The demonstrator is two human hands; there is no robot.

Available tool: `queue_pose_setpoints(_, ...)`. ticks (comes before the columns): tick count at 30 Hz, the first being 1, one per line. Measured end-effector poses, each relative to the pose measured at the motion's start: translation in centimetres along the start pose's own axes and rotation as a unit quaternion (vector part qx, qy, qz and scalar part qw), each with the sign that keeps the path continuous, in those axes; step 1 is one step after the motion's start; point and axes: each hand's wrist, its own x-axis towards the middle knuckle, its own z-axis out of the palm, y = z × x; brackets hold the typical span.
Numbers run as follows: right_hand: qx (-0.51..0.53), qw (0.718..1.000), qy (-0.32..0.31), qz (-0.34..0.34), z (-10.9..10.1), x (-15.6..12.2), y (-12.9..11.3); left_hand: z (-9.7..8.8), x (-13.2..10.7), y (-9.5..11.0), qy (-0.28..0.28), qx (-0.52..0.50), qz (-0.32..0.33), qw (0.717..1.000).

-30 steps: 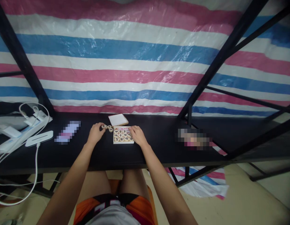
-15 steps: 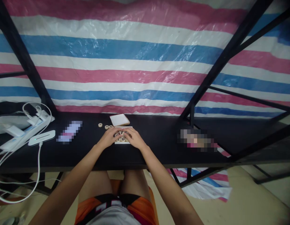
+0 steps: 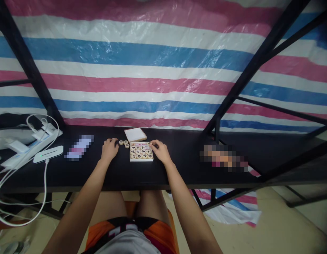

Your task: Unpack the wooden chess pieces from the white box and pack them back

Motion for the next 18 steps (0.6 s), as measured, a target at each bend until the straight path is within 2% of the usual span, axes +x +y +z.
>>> queue_pose_setpoints(4, -0.022, 0.999, -0.041, 0.002, 0.15, -0.08, -0.09, -0.02, 0.1, -0.88, -0.013, 0.044, -0.05, 0.998)
queue_pose_setpoints(9, -0.018, 0.999, -0.048, -0.005, 0.06, -0.2, -0.66, -0.16, 0.07, -0.51, -0.035, 0.059, -0.04, 0.997)
queue_pose_setpoints(18, -0.04, 0.998, -0.046, -0.007, -0.02, -0.29, -0.53, -0.86, -0.1, -0.01, -0.027, 0.09, -0.039, 0.995)
